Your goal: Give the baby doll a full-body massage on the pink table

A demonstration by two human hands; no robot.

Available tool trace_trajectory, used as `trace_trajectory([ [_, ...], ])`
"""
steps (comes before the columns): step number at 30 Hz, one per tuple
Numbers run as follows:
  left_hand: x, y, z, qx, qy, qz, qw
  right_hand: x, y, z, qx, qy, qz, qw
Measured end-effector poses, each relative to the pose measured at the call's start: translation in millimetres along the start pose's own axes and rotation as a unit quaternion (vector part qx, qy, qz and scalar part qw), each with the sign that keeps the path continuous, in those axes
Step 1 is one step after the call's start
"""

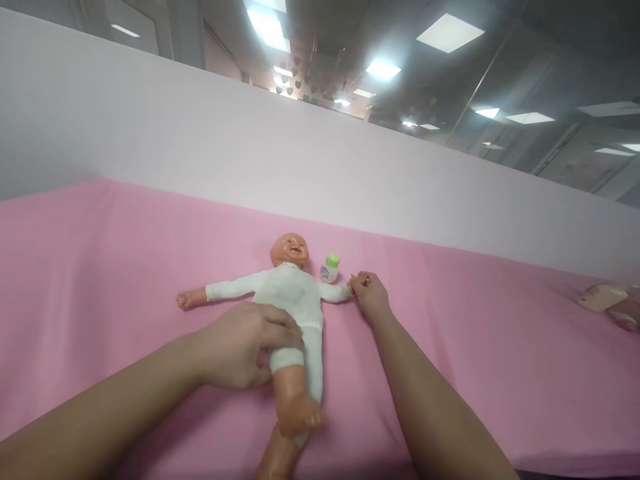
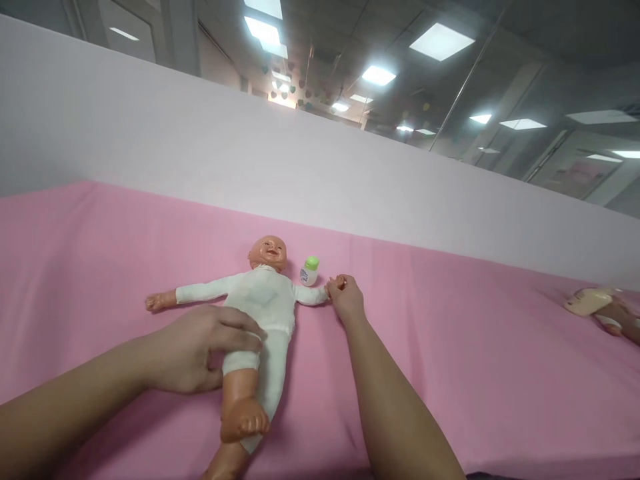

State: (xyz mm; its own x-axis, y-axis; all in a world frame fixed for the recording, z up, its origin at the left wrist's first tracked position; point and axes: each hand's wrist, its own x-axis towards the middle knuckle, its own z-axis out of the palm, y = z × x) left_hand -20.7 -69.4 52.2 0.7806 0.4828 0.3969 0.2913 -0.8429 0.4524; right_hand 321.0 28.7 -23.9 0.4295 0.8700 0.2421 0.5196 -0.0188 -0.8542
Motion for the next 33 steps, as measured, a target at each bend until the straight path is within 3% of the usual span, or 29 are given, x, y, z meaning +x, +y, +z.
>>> trace_trajectory([
  [3, 1.4, -16.9, -7.2, -0.010, 0.042, -0.009, 0.999, -11.8, -15.2, 7.3, 0.049, 0.010, -0.041, 0.998],
  [8, 2.4, -50.4, -7.9, -0.062, 0.125, -0.121, 0.983, -42.3, -41.5, 24.1, 0.044, -0.022, -0.145, 0.988],
  [11, 3.2, -65.9, -5.2, -0.152, 0.123, -0.174, 0.965, -56.0, -49.0, 35.0, -0.004, -0.055, -0.215, 0.975],
  [14, 4.6, -74.8, -2.4, -0.226, 0.096, -0.183, 0.952, -62.0, -50.4, 44.2, -0.076, -0.077, -0.297, 0.949],
  [18, 6.0, -76.5, -0.8, -0.239, 0.096, -0.188, 0.948, -63.1, -51.1, 47.9, -0.149, -0.125, -0.337, 0.921],
  [21, 4.7, -73.4, -1.9, -0.222, 0.104, -0.182, 0.952, -61.9, -52.4, 43.9, -0.121, -0.146, -0.316, 0.930],
  [25, 1.4, -65.5, -4.3, -0.175, 0.108, -0.177, 0.963, -54.1, -49.4, 33.6, -0.039, -0.122, -0.209, 0.969],
  [30, 0.8, -48.1, -8.2, -0.209, -0.003, -0.159, 0.965, -27.6, -31.3, 18.8, 0.095, -0.074, -0.080, 0.990],
  [33, 0.8, -34.8, -12.6, -0.247, -0.067, -0.140, 0.957, -10.6, -14.6, 11.7, 0.097, -0.030, -0.031, 0.994],
])
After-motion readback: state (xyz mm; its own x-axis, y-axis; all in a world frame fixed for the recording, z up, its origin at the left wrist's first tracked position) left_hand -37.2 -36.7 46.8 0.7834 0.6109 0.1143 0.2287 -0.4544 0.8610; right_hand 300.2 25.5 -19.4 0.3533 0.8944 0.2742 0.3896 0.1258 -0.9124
